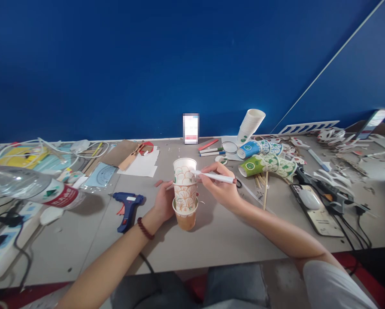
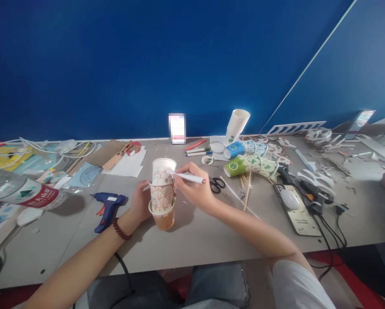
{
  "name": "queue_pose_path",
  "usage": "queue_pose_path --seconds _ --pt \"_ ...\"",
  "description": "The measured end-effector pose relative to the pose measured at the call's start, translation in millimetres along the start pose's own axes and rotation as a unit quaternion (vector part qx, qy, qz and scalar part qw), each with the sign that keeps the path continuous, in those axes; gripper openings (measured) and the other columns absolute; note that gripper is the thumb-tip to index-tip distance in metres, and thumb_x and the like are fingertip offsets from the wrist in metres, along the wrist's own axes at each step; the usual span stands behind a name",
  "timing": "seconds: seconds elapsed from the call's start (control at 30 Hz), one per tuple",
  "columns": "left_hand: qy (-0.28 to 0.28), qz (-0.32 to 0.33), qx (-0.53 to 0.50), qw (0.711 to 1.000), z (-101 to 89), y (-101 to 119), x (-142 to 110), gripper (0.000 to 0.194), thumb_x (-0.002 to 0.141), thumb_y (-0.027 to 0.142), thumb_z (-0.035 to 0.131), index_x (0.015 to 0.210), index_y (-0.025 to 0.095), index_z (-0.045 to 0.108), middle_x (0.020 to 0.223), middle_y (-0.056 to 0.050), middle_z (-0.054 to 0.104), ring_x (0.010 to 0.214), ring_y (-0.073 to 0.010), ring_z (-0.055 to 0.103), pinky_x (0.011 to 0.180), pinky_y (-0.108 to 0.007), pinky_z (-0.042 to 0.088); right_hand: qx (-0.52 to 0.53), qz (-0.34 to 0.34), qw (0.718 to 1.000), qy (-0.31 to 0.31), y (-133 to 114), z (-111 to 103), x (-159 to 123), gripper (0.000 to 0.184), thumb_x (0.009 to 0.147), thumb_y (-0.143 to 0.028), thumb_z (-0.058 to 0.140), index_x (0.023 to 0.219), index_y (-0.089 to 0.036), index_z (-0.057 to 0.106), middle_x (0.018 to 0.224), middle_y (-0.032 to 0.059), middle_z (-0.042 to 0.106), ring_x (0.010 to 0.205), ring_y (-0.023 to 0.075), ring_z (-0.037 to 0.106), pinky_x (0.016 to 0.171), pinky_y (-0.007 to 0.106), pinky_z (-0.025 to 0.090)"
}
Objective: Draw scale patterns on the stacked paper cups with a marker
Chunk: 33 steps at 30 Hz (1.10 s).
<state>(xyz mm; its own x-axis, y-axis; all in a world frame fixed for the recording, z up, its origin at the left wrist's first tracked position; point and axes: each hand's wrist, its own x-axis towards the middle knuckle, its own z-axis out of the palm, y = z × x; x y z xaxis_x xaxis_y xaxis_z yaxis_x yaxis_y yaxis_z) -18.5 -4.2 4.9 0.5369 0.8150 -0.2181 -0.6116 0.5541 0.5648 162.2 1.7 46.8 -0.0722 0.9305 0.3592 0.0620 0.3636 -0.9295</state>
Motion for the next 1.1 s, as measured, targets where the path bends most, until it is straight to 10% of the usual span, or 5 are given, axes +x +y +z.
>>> queue_pose_path --seconds 1.1 --pt "0.017 0.031 0.042 0.998 -3.5 -5.8 2.0 0.049 0.078 0.050 0.056 0.108 0.013 0.065 0.101 -0.016 0.071 0.085 -0.0297 0.068 0.080 -0.044 0.050 -0.028 0.009 0.999 0.022 -3.3 1.6 1.4 0.014 0.079 -0.033 0.066 0.081 -0.021 0.059 0.069 0.0013 0.068 0.059 0.0154 0.067 0.053 0.027 0.055"
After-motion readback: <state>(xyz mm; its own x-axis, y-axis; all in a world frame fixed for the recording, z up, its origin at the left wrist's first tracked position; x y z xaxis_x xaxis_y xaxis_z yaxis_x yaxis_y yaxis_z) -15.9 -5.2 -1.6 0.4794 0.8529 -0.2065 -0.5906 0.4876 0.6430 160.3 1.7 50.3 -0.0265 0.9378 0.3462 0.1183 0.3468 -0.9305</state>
